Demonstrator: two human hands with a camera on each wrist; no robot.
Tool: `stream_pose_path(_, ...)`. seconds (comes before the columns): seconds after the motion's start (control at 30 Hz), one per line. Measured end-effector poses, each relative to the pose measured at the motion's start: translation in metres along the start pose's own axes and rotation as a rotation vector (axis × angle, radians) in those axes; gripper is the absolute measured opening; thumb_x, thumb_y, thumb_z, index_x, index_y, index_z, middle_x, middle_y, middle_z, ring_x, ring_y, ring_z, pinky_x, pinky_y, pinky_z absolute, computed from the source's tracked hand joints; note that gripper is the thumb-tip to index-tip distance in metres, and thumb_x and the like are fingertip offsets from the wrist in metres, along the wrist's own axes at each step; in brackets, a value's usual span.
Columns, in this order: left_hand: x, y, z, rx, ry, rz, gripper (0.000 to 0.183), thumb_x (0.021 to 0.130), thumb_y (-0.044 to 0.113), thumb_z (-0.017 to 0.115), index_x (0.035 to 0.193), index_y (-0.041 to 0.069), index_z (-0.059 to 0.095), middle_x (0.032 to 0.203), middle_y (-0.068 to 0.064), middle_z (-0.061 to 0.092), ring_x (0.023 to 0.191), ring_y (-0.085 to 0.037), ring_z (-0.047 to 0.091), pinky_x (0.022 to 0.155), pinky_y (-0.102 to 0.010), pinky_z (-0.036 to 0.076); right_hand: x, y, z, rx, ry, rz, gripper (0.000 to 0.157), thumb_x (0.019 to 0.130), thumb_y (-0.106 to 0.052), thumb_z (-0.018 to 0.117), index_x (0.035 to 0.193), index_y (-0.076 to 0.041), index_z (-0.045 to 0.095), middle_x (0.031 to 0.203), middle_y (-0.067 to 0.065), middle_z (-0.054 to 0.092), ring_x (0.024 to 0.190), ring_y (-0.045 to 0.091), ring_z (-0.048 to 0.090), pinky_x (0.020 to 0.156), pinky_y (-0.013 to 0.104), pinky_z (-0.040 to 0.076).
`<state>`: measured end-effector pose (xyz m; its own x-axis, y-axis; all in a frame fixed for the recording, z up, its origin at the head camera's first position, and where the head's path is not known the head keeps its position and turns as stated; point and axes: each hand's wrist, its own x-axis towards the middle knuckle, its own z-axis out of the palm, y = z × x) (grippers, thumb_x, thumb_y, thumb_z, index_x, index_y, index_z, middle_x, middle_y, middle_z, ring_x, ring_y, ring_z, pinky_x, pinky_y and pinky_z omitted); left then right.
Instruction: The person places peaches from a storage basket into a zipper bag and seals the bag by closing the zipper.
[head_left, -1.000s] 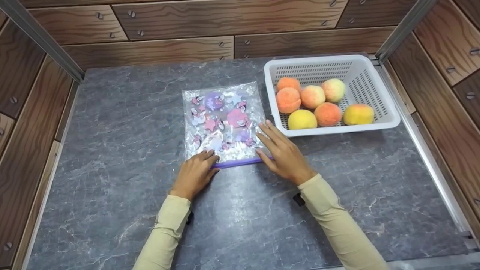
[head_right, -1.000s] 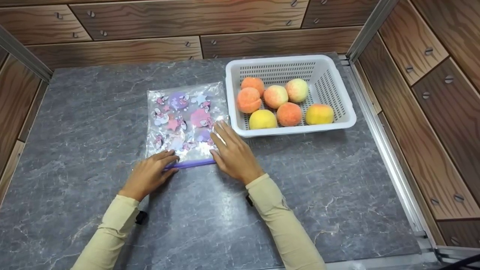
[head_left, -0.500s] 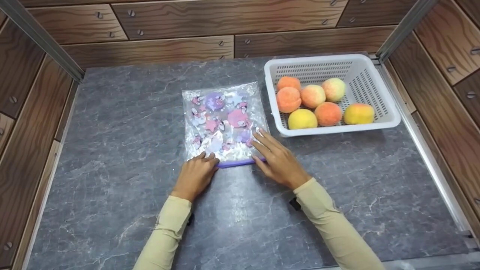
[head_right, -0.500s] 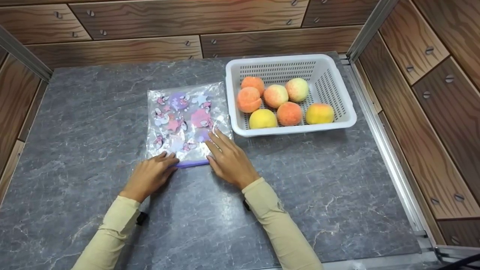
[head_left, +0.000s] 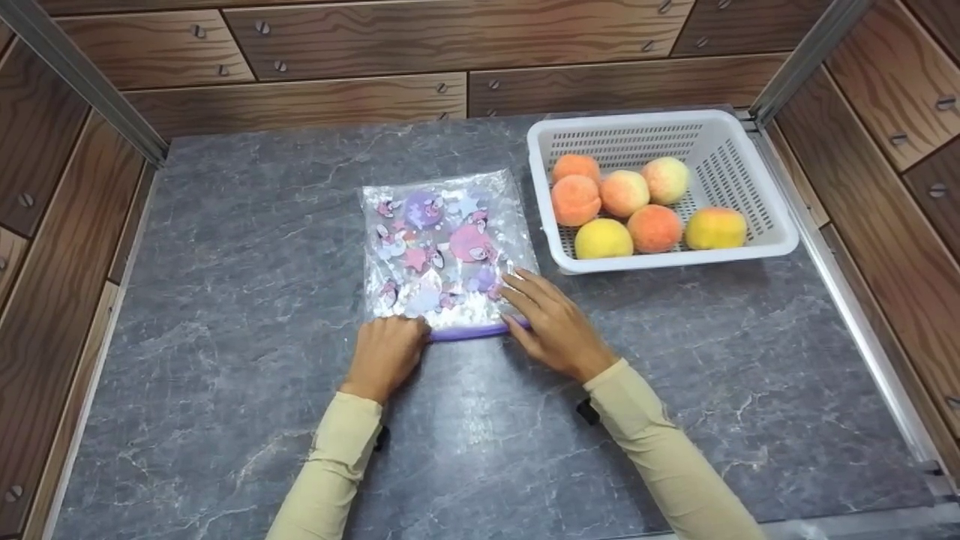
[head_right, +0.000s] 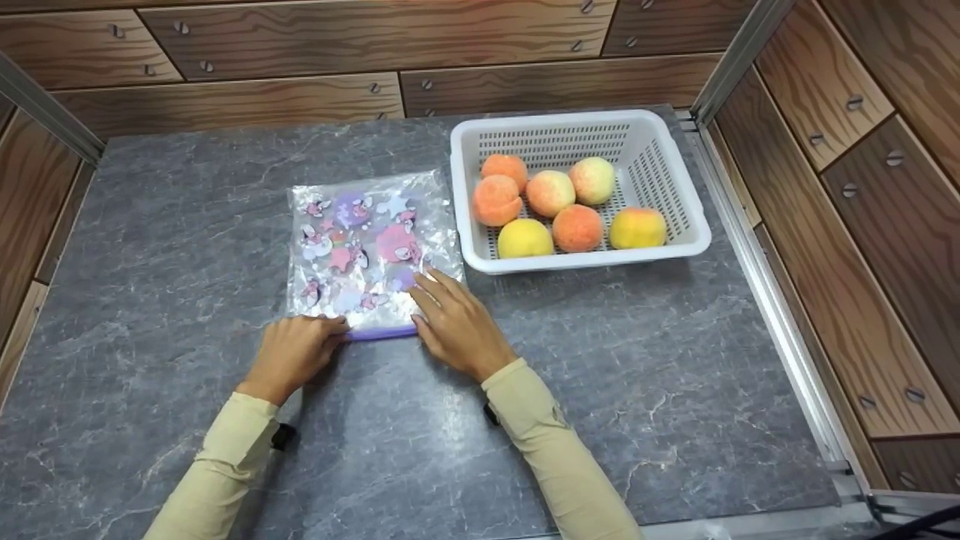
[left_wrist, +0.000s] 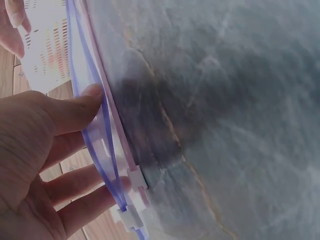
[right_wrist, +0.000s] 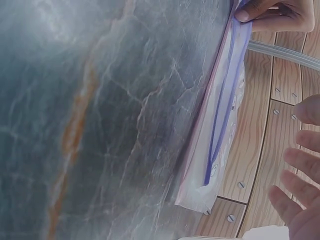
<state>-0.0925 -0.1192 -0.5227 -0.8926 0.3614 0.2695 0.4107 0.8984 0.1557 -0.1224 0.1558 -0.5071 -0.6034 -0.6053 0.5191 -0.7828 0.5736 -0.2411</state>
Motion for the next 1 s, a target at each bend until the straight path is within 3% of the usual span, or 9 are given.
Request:
stream_pose_path(0.27,-0.002,0.002,-0.009,0.019,0.013,-0.018,0.018,0.089,0.017,0.075,0.071,0.013,0.073,0.060,-0.009,0.063,0.048,-0.037,0.057,0.039,-0.049,0.044,0.002,-0.001,0.000,0.020,0.078,-0.022,0.030,0.090,-0.008,0.074,0.118,0.002,0.070,0.118,0.015,0.068,0.111,0.032,0.062,0.101,0.042,0.050)
stream_pose_path(0.43,-0.002,0.005,-0.012,0.006,0.040,-0.027,0.022,0.090,0.022,0.076,0.070,0.013,0.071,0.057,-0.008,0.060,0.045,-0.034,0.054,0.036,-0.046,0.041,0.003,-0.001,0.001,0.003,0.106,-0.009,0.023,0.092,-0.009,0.071,0.113,-0.001,0.072,0.106,0.009,0.066,0.097,0.026,0.060,0.086,0.036,0.053)
stream_pose_path(0.6,-0.003,0.008,-0.012,-0.034,0.060,-0.045,0.025,0.092,0.019,0.073,0.067,0.013,0.069,0.056,-0.007,0.059,0.045,-0.033,0.054,0.037,-0.046,0.043,0.002,-0.002,0.001,0.036,0.137,0.001,0.021,0.091,-0.007,0.071,0.111,0.000,0.072,0.103,0.011,0.065,0.094,0.027,0.059,0.082,0.036,0.054)
stream_pose_path(0.83,-0.003,0.013,-0.013,-0.104,0.071,-0.064,0.026,0.091,0.016,0.073,0.065,0.013,0.067,0.056,-0.004,0.059,0.047,-0.030,0.056,0.042,-0.047,0.048,0.001,0.000,0.000,0.117,0.206,0.059,0.012,0.089,-0.001,0.071,0.101,0.000,0.072,0.099,0.011,0.065,0.089,0.026,0.059,0.077,0.036,0.053)
stream_pose_path(1.0,0.000,0.019,-0.018,-0.209,0.029,-0.111,0.016,0.092,0.016,0.074,0.076,0.014,0.077,0.067,-0.003,0.069,0.058,-0.029,0.066,0.050,-0.047,0.054,-0.001,0.000,0.000,0.132,0.207,0.141,0.010,0.090,-0.002,0.070,0.098,0.001,0.066,0.089,0.011,0.061,0.080,0.024,0.058,0.069,0.032,0.054)
